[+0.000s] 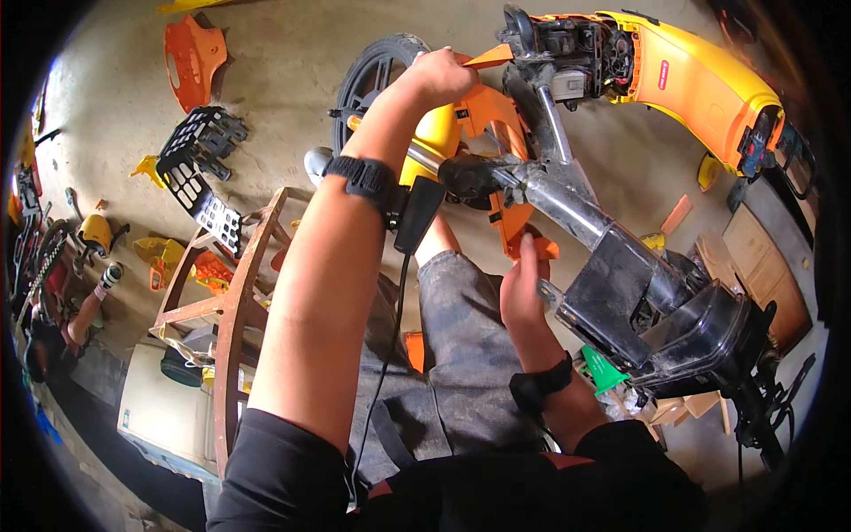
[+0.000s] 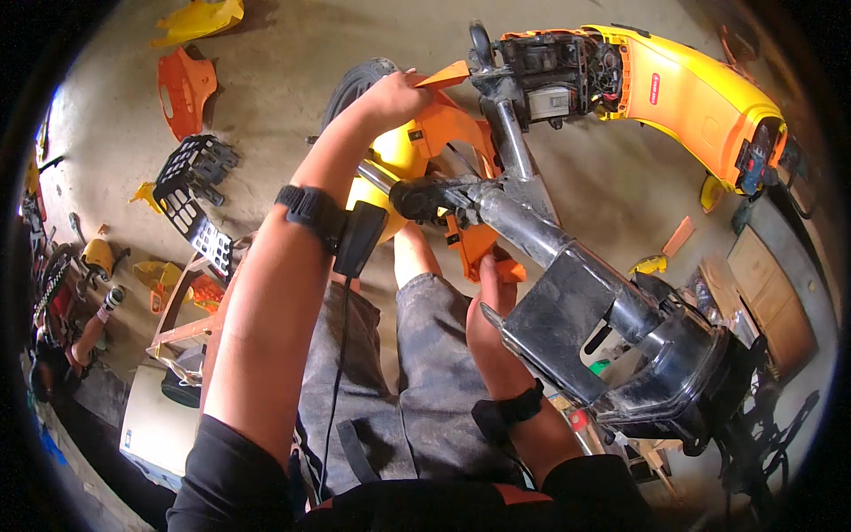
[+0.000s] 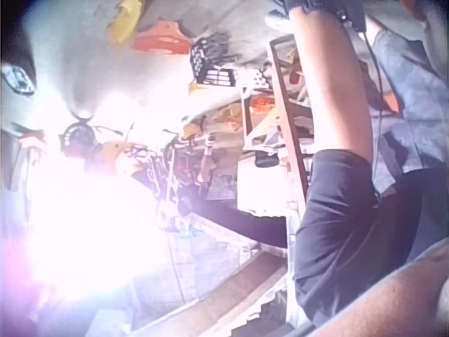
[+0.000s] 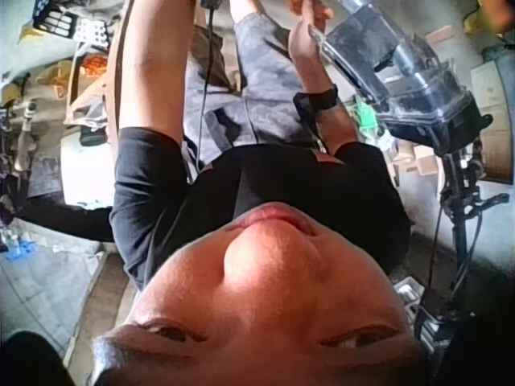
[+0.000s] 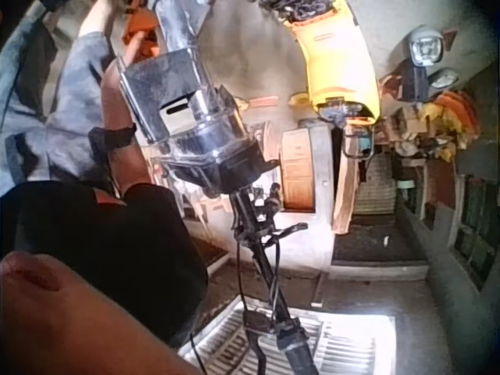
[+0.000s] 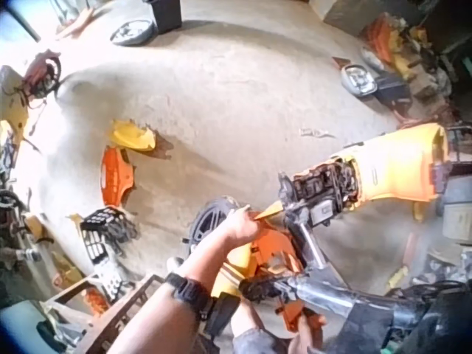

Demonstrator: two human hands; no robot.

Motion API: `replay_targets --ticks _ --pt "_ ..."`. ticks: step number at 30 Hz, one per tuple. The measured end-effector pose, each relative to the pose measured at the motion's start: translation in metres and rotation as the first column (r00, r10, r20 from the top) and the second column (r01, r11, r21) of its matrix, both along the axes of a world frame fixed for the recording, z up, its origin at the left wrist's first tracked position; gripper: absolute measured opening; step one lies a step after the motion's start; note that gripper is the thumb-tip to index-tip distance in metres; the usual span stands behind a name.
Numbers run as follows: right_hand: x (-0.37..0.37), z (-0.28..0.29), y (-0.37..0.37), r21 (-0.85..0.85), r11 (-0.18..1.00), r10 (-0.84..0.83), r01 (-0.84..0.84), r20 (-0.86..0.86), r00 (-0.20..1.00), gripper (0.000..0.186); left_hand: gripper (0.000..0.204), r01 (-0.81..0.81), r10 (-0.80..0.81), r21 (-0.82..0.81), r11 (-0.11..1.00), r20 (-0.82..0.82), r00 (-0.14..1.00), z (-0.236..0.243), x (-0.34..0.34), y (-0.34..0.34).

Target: Repairing a motorcycle by removing and attaching plastic fairing panels using a power drill and hand alignment.

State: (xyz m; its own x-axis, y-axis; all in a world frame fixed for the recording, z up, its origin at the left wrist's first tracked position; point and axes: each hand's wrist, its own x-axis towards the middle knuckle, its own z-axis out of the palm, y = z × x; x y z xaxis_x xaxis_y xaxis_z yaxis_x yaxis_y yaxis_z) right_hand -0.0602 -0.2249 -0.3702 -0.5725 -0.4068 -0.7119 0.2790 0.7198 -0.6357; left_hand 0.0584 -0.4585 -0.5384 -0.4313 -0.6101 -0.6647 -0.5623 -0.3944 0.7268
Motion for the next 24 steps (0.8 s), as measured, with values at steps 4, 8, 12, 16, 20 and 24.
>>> replay_targets --ticks 4,8,12,16,20,24 --pt "-0.020 -0.013 0.026 -0.155 0.798 0.561 -0.582 -0.162 0.812 0.058 0.041 0.048 -0.035 0.194 0.980 -0.071 0.997 -0.033 0.000 -0.004" --pt "-0.027 -0.022 0.027 -0.249 0.819 0.499 -0.517 -0.135 0.856 0.081 0.049 0.211 -0.170 -0.181 0.961 0.220 0.961 -0.039 -0.014 0.015" --pt "-0.022 -0.046 0.026 -0.005 0.793 0.594 -0.610 -0.215 0.775 0.092 0.061 0.112 -0.043 -0.288 0.951 0.235 0.971 -0.058 -0.008 0.022" --pt "-0.060 -0.066 0.036 0.227 0.645 0.764 -0.730 -0.210 0.610 0.083 0.061 0.140 -0.086 -0.207 0.968 0.252 0.964 -0.034 -0.015 0.015" --pt "-0.066 -0.070 0.043 0.230 0.443 0.861 -0.867 -0.379 0.339 0.077 0.065 0.072 -0.019 -0.190 0.979 0.265 0.964 -0.028 -0.010 0.021" --pt "-0.039 -0.059 0.032 0.213 0.655 0.751 -0.725 -0.287 0.594 0.074 0.068 0.033 0.021 -0.210 0.977 0.248 0.969 -0.029 0.002 0.028"
